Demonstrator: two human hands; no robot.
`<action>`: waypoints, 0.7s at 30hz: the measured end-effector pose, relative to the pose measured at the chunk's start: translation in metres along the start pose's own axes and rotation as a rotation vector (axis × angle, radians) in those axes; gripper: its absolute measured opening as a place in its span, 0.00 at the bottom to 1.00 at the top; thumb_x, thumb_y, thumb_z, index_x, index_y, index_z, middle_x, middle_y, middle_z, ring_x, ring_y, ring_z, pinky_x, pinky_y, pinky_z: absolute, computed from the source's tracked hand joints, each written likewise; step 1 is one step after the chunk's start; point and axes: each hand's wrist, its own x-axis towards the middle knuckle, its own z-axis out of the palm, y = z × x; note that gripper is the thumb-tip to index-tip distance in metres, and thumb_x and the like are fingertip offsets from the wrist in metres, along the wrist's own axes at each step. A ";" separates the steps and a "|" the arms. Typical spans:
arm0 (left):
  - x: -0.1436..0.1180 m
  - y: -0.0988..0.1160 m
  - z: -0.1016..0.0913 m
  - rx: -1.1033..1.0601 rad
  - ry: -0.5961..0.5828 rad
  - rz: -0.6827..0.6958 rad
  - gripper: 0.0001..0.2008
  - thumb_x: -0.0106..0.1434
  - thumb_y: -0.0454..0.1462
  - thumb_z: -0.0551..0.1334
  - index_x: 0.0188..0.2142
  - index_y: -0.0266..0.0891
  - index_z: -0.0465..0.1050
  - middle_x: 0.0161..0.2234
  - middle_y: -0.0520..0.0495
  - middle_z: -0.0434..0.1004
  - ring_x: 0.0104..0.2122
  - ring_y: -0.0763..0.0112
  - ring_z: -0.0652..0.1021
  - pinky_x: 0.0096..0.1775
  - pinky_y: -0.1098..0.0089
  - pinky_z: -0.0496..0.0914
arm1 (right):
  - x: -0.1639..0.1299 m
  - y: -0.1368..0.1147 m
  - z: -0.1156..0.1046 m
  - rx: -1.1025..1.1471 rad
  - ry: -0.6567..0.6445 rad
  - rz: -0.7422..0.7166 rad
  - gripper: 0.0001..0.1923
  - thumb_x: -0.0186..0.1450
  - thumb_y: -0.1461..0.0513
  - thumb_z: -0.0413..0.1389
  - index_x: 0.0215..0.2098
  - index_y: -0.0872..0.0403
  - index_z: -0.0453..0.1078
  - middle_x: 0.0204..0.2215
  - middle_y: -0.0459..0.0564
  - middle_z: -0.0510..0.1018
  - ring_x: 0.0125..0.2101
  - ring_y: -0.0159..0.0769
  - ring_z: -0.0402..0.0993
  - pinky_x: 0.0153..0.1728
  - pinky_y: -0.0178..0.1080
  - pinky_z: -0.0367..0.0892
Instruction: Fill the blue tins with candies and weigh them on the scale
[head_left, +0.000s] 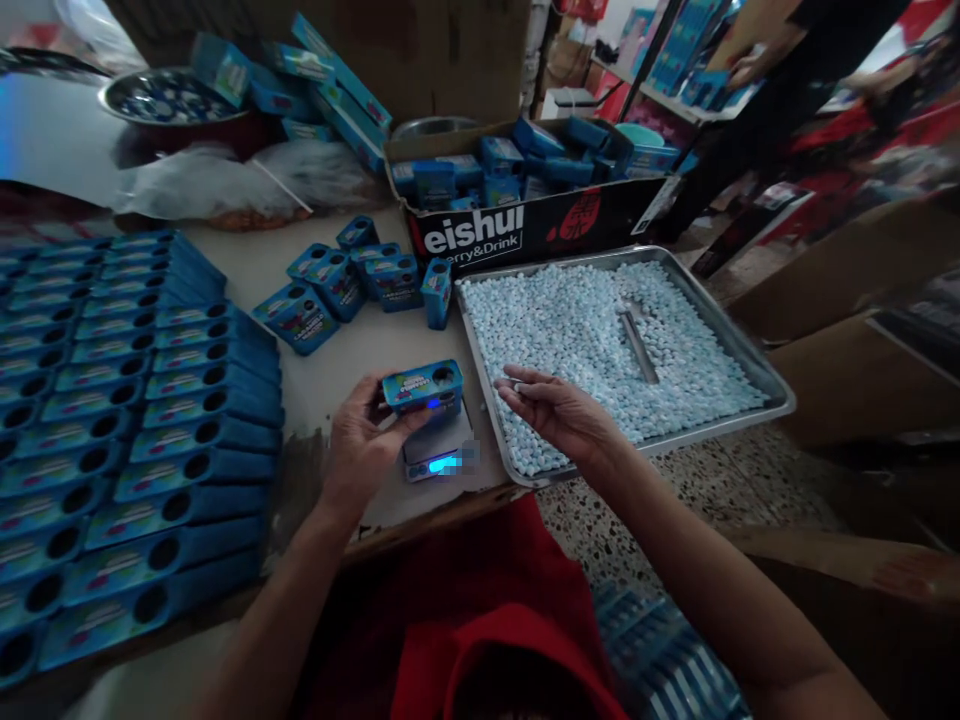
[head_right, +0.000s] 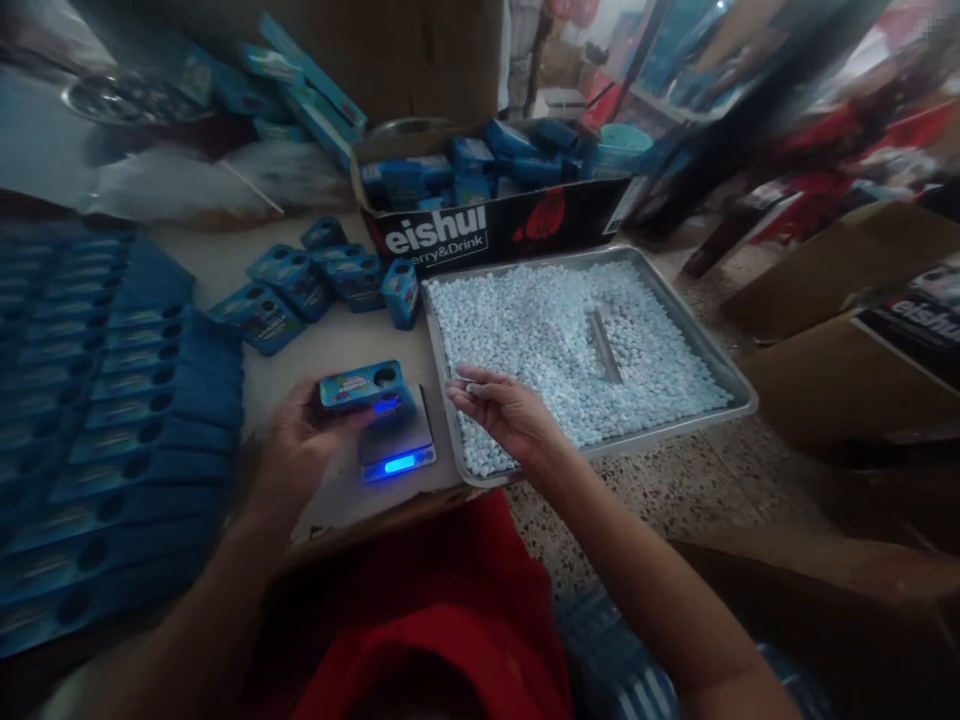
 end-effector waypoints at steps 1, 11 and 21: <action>-0.004 -0.003 -0.003 -0.005 -0.028 -0.027 0.21 0.58 0.42 0.74 0.49 0.41 0.74 0.44 0.47 0.83 0.44 0.62 0.83 0.51 0.60 0.78 | 0.001 0.001 0.000 -0.024 0.008 -0.002 0.15 0.64 0.77 0.56 0.46 0.61 0.77 0.38 0.57 0.84 0.40 0.34 0.84 0.46 0.30 0.80; -0.018 -0.023 -0.009 -0.016 -0.090 -0.027 0.32 0.58 0.41 0.74 0.60 0.47 0.70 0.57 0.43 0.79 0.55 0.59 0.81 0.60 0.56 0.74 | 0.018 -0.010 0.003 -0.542 -0.075 -0.206 0.09 0.66 0.59 0.66 0.43 0.53 0.81 0.40 0.53 0.85 0.38 0.36 0.81 0.46 0.41 0.77; -0.031 -0.014 -0.056 0.263 -0.004 0.140 0.25 0.64 0.45 0.71 0.59 0.49 0.73 0.57 0.45 0.79 0.57 0.57 0.79 0.61 0.52 0.72 | 0.121 -0.066 0.081 -1.985 0.016 -1.035 0.24 0.69 0.67 0.53 0.63 0.56 0.72 0.53 0.62 0.77 0.52 0.52 0.71 0.53 0.49 0.66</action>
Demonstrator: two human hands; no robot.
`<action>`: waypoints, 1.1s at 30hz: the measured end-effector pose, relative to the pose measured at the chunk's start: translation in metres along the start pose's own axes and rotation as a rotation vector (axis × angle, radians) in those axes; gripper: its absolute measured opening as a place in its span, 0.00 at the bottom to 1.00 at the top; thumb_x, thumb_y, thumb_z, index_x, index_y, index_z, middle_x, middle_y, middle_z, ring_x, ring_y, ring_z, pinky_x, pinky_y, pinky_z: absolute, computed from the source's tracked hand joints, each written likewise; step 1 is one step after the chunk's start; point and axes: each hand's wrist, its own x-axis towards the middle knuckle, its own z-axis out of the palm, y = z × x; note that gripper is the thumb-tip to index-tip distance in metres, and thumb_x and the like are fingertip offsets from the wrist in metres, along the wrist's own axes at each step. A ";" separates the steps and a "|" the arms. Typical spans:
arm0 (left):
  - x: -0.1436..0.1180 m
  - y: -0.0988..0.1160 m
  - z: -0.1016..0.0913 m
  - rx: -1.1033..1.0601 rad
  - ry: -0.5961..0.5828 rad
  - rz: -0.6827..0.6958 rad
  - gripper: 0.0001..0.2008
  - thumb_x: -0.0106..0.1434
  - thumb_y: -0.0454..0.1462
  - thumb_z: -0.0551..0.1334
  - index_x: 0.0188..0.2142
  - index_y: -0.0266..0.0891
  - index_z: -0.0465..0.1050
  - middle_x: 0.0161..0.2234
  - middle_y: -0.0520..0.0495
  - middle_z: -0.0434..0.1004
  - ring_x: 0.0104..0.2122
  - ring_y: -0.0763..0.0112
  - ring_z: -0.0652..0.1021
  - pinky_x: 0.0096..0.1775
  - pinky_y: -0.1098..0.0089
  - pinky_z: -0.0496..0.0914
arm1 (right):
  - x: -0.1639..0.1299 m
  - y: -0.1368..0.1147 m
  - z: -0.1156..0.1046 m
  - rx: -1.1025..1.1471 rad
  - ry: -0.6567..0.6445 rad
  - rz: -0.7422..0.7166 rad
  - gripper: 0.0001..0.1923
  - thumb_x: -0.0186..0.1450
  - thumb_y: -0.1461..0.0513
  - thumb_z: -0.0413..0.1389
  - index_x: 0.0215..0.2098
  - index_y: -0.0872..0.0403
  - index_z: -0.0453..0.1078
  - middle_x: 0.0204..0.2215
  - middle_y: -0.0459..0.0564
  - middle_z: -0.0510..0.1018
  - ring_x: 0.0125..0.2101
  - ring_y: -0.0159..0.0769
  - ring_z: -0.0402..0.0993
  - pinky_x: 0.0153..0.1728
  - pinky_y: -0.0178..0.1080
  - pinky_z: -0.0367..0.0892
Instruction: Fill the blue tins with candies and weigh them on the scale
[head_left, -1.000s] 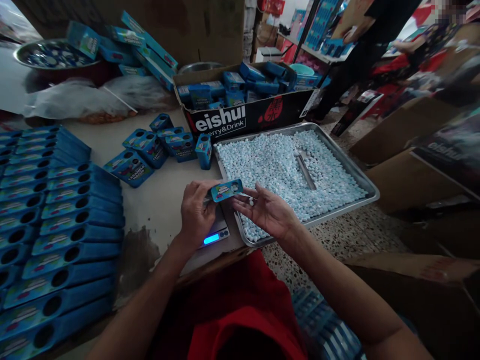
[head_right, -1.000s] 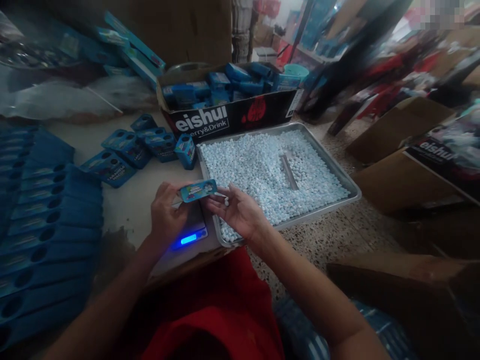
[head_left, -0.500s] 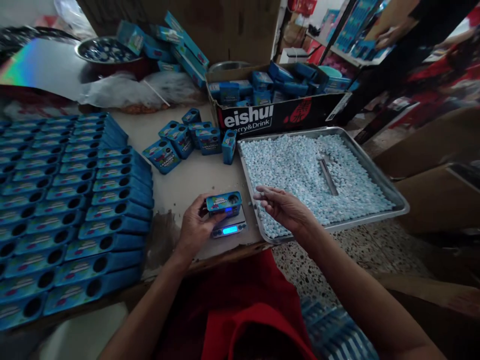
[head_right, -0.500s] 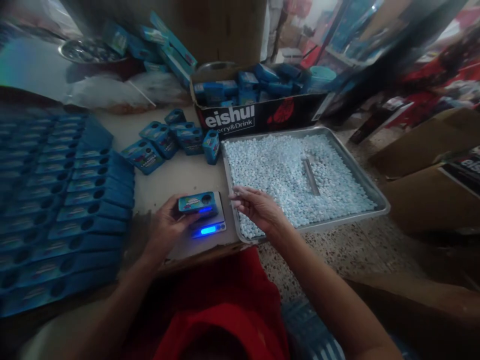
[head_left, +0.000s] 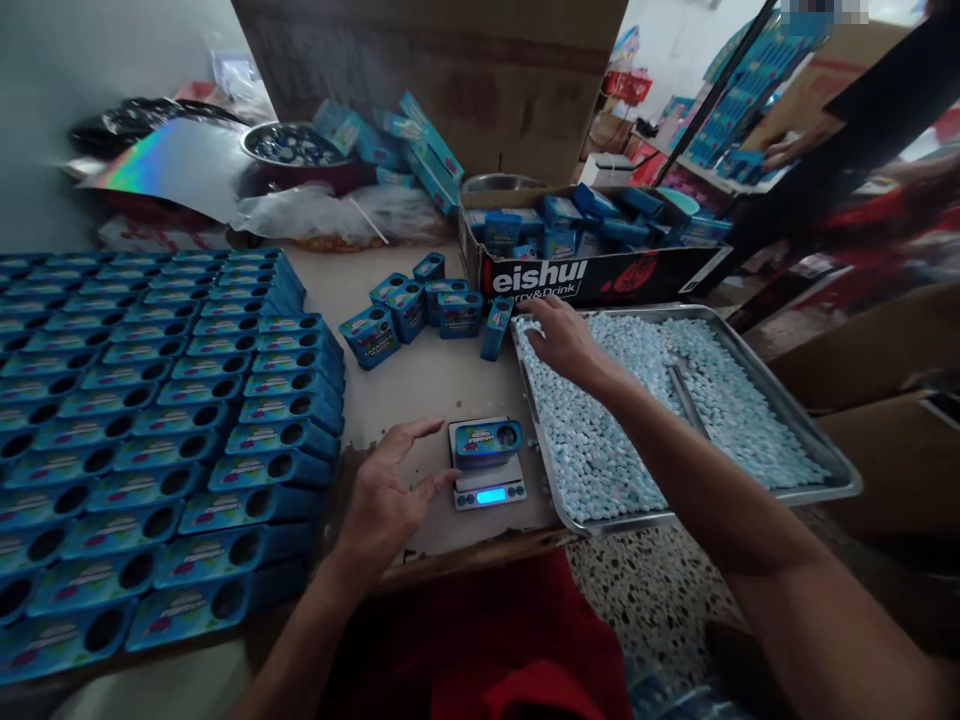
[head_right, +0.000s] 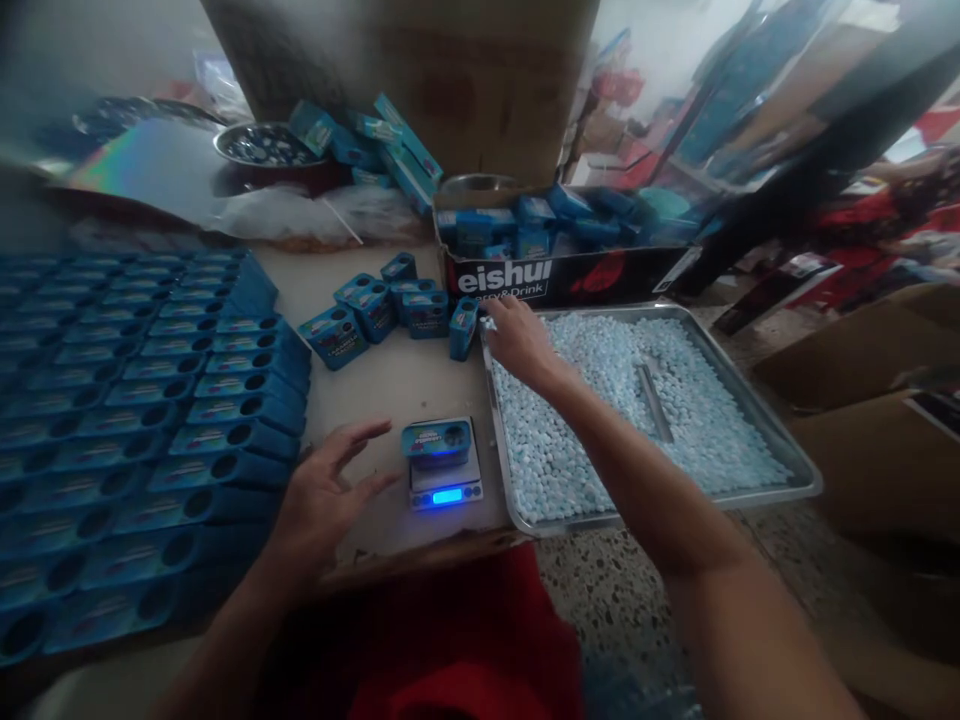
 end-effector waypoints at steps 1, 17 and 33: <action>0.001 0.000 -0.004 0.019 0.002 0.011 0.25 0.64 0.45 0.71 0.59 0.49 0.73 0.56 0.45 0.79 0.56 0.56 0.79 0.61 0.52 0.73 | 0.016 0.003 0.007 -0.019 -0.051 -0.013 0.26 0.68 0.68 0.53 0.63 0.56 0.71 0.52 0.61 0.77 0.50 0.50 0.72 0.50 0.47 0.66; 0.031 0.033 0.019 0.359 -0.025 0.331 0.33 0.56 0.39 0.76 0.60 0.44 0.72 0.56 0.40 0.77 0.56 0.48 0.75 0.59 0.49 0.71 | -0.019 -0.052 -0.052 0.012 -0.088 0.037 0.13 0.68 0.55 0.65 0.44 0.55 0.82 0.38 0.53 0.80 0.45 0.47 0.72 0.46 0.44 0.58; 0.006 0.072 -0.079 0.658 0.211 0.210 0.24 0.56 0.44 0.77 0.51 0.45 0.76 0.49 0.45 0.82 0.47 0.51 0.80 0.50 0.56 0.74 | -0.103 -0.079 -0.029 0.010 -0.197 0.025 0.09 0.65 0.56 0.64 0.40 0.48 0.85 0.37 0.52 0.86 0.38 0.45 0.79 0.36 0.41 0.62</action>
